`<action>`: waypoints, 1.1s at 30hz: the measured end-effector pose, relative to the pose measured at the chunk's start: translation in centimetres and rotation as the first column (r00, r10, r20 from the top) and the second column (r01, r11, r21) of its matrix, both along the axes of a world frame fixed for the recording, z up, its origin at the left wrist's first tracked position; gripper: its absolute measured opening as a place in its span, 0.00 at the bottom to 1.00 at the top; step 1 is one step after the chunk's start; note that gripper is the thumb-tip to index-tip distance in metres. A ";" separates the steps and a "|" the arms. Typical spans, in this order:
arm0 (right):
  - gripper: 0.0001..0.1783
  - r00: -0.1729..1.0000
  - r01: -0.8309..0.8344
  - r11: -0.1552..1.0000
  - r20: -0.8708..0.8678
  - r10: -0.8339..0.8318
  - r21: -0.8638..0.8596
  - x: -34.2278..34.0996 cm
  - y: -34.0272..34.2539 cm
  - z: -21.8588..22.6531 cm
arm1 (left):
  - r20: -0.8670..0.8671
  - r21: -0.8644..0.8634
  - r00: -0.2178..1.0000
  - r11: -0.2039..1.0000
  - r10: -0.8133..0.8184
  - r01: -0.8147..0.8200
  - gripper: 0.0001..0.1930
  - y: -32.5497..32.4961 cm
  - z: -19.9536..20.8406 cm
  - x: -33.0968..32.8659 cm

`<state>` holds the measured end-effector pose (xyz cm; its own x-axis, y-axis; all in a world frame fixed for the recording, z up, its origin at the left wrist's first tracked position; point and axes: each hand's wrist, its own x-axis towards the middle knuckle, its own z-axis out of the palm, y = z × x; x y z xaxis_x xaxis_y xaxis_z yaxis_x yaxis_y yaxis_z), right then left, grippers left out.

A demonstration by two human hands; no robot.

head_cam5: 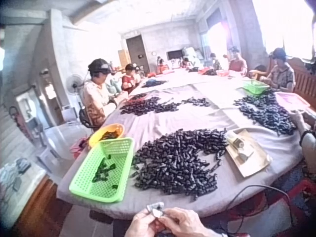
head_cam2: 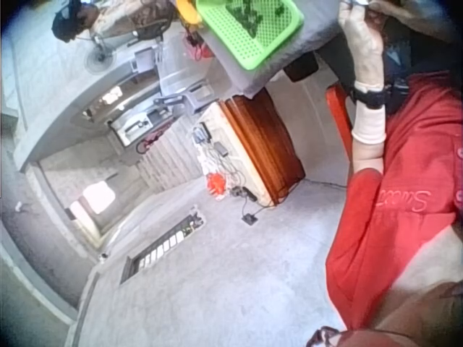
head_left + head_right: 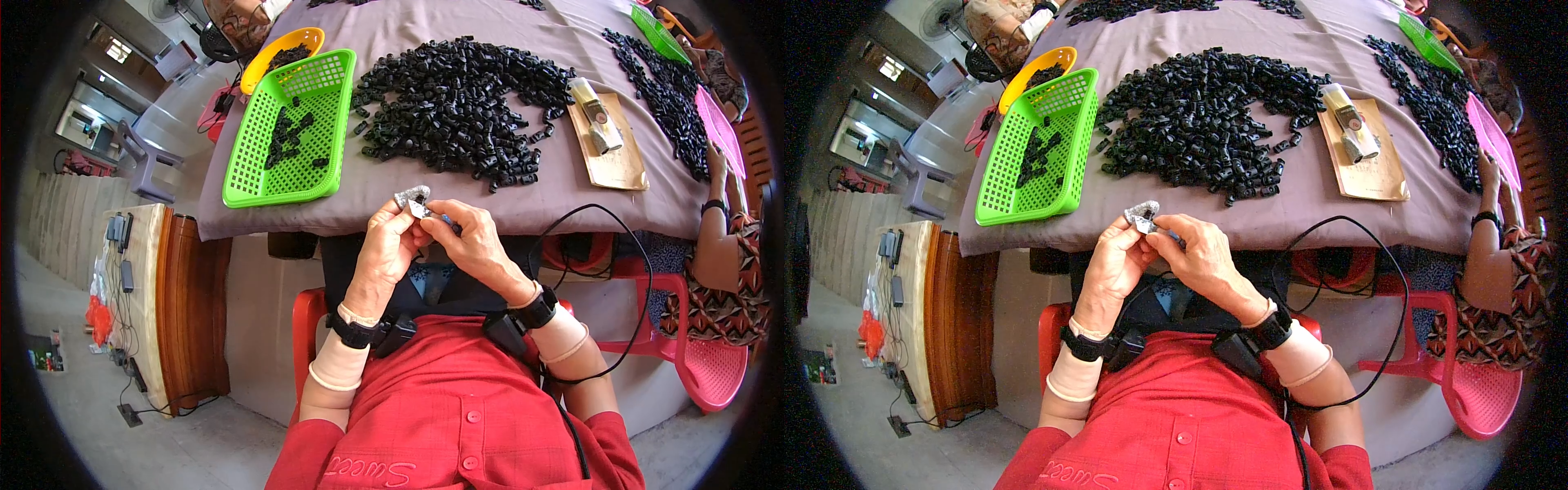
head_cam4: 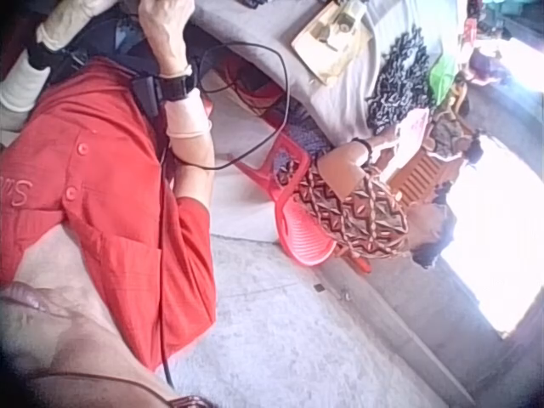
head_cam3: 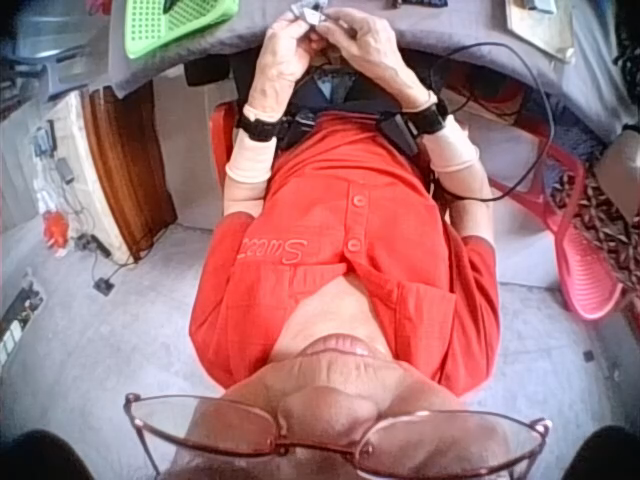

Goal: Assembling small black components for shoes at a table in a production facility.

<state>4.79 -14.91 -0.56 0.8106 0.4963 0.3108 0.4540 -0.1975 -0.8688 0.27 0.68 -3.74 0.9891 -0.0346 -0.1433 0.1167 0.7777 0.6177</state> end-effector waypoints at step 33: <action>0.13 0.999 0.025 1.000 -0.019 -0.026 -0.010 0.1 0.1 -0.2 | -0.187 0.081 0.971 0.988 0.147 -0.134 0.13 -1.5 2.0 0.4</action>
<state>4.86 -14.81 -0.78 0.8287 0.4785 0.2903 0.4323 -0.2177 -0.8751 0.68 -0.80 -1.77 0.9371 0.1188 -0.3282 0.1307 0.7524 0.6456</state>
